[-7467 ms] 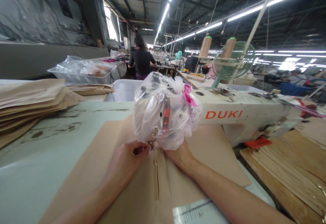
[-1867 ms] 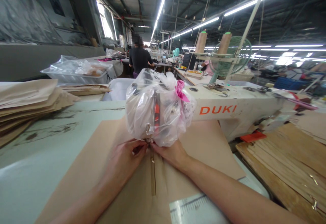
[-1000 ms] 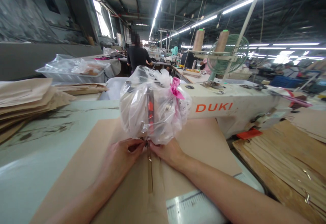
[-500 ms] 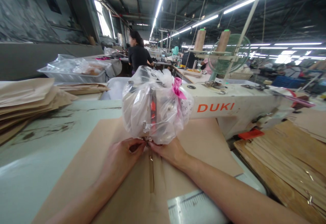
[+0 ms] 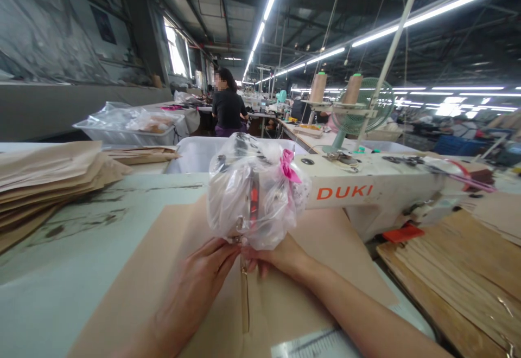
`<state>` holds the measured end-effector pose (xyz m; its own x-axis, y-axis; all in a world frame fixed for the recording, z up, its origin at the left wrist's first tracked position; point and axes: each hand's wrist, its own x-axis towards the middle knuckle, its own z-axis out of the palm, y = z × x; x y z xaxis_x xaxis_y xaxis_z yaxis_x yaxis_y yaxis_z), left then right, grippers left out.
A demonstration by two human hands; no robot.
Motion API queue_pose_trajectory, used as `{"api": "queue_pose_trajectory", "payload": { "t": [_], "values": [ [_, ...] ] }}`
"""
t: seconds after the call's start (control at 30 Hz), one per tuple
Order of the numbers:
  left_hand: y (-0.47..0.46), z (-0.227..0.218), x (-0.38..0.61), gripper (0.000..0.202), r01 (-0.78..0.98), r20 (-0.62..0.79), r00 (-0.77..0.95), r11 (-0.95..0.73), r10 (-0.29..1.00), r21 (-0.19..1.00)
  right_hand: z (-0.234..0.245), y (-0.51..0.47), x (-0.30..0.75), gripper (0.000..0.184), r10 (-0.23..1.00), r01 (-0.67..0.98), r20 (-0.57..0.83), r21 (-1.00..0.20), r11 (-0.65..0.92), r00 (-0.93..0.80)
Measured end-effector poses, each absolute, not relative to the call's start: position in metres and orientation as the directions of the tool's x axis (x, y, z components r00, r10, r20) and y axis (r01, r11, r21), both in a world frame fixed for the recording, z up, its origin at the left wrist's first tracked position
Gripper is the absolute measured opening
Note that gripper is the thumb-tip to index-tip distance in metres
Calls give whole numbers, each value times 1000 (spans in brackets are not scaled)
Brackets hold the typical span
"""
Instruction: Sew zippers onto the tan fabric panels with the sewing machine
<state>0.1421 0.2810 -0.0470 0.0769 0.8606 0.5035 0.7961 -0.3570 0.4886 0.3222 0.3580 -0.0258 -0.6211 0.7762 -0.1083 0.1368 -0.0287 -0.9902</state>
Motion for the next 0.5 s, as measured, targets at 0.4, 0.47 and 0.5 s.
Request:
{"api": "queue_pose_trajectory", "payload": {
  "t": [0.4, 0.47, 0.5],
  "values": [
    [289, -48, 145, 30, 601, 264, -38, -189, 964, 776, -19, 356, 321, 26, 767, 263, -127, -963, 56, -628],
    [294, -56, 143, 30, 622, 213, -12, -159, 977, 766, -20, 354, 324, 19, 793, 404, -57, -881, 245, -606],
    [298, -60, 141, 28, 643, 171, -6, -127, 985, 755, -20, 354, 328, 14, 814, 495, 43, -775, 393, -580]
  ]
}}
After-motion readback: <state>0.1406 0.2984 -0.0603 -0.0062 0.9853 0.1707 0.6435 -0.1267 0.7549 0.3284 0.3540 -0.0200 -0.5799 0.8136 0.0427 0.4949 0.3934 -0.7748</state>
